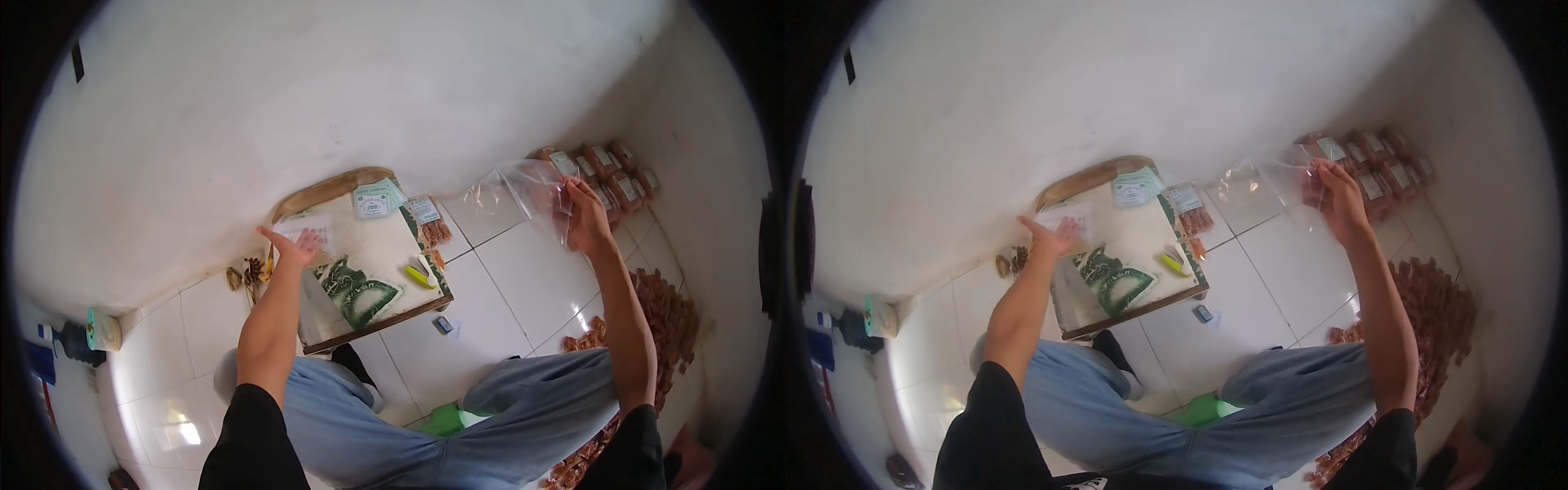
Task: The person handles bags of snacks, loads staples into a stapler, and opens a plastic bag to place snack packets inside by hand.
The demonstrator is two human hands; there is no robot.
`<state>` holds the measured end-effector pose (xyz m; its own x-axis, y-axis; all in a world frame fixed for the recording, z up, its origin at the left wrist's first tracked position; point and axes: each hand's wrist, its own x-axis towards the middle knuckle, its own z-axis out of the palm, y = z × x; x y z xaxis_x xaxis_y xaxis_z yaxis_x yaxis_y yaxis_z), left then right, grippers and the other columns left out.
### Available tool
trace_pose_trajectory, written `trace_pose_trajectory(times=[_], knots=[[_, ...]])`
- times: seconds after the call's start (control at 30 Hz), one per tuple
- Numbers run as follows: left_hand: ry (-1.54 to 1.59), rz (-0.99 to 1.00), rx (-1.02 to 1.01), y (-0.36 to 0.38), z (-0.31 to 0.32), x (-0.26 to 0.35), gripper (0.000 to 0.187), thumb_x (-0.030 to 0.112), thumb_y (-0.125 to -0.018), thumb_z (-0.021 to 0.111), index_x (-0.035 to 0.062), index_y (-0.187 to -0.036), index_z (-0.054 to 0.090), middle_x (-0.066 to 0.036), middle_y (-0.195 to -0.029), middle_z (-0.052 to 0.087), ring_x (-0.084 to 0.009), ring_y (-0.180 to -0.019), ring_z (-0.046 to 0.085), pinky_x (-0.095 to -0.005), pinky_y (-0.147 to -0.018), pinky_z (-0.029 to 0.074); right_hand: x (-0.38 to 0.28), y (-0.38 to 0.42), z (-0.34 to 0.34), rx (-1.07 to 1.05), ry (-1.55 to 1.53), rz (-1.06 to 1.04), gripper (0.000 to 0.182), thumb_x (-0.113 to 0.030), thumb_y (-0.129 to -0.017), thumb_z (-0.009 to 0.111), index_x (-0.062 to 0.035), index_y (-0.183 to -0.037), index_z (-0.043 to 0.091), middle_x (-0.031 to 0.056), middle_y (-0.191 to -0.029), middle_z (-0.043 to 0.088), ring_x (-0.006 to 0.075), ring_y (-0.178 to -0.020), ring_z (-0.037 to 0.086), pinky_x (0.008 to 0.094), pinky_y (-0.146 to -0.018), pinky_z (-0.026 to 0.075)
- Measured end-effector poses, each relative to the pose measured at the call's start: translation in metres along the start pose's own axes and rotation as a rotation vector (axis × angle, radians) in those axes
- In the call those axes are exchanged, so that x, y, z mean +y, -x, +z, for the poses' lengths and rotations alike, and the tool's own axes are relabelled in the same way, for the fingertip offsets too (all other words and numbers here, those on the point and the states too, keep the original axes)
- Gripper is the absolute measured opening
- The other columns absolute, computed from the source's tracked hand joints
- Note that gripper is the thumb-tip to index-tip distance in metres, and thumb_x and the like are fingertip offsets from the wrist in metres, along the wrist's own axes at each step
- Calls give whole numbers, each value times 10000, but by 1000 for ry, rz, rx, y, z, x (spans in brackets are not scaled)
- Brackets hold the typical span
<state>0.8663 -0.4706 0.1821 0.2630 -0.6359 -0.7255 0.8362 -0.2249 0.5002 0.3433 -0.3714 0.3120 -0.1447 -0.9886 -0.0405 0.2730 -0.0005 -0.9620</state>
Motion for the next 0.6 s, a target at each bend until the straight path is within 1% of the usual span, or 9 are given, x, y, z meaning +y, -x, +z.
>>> trace_pose_trajectory(times=[0.03, 0.1, 0.13, 0.2, 0.27, 0.33, 0.4, 0.53, 0.6], knots=[[-14, 4, 0, -14, -2, -2, 785, 680, -913, 279, 76, -1414, 275, -122, -1217, 550, -277, -1136, 556, -495, -986, 431, 1, -1, -4, -3, -57, 3, 149, -160, -988, 464, -88, -1064, 570, 28, -926, 638, 140, -862, 608, 307, -732, 499], [-32, 188, -202, -85, -9, -6, 559, 490, -981, 341, 77, -1358, 355, -106, -1360, 498, -293, -1240, 485, -499, -975, 435, -1, 0, -10, -4, -123, -8, 140, -173, -985, 454, -99, -1043, 557, 30, -928, 639, 151, -874, 605, 322, -744, 489], [-33, 194, -203, -121, -18, -8, 559, 490, -981, 341, 77, -1358, 355, -106, -1360, 498, -293, -1240, 485, -499, -975, 435, -4, 2, -12, -3, -118, 6, 141, -193, -977, 451, -108, -1033, 549, 32, -931, 640, 162, -874, 602, 339, -749, 477], [187, 163, -334, -173, -33, -4, 418, 292, -991, 350, 74, -1347, 352, -121, -1342, 520, -321, -1191, 517, -487, -966, 458, -8, 4, -14, -4, -128, 21, 143, -213, -970, 448, -117, -1022, 540, 35, -934, 641, 173, -874, 599, 356, -753, 465], [79, 76, -217, -132, -21, -13, 374, 262, -989, 336, 65, -1303, 391, -137, -1333, 523, -331, -1170, 532, -474, -951, 476, -7, 8, -23, 42, -86, 7, 162, -204, -963, 474, -71, -1026, 542, 95, -941, 645, 201, -840, 625, 362, -725, 493], [-29, -18, -96, -115, -18, -18, 340, 231, -987, 323, 57, -1258, 430, -152, -1323, 527, -341, -1148, 547, -460, -935, 494, -3, 9, -35, 67, -106, 12, 164, -208, -972, 461, -82, -1032, 546, 89, -940, 650, 202, -836, 626, 362, -715, 490], [-366, -66, -154, -108, -17, -20, 299, 218, -987, 297, 59, -1156, 485, -177, -1269, 563, -350, -1090, 582, -453, -906, 517, -4, 12, -44, 74, -83, -11, 164, -204, -978, 450, -90, -1037, 550, 78, -938, 652, 199, -829, 624, 358, -703, 487], [-436, -94, -192, -86, 0, -23, 303, 221, -986, 280, 43, -1097, 498, -181, -1214, 601, -343, -1044, 612, -421, -886, 530, -2, 24, -56, 152, -23, -20, 167, -194, -985, 442, -93, -1053, 555, 68, -933, 649, 180, -819, 619, 350, -700, 490], [-729, -299, -299, -92, 0, -20, 373, 278, -1004, 263, 4, -1120, 488, -171, -1131, 640, -322, -1005, 635, -373, -846, 550, -2, 29, -61, 170, -15, -10, 166, -193, -985, 445, -94, -1055, 558, 65, -930, 649, 172, -816, 619, 340, -692, 493]])
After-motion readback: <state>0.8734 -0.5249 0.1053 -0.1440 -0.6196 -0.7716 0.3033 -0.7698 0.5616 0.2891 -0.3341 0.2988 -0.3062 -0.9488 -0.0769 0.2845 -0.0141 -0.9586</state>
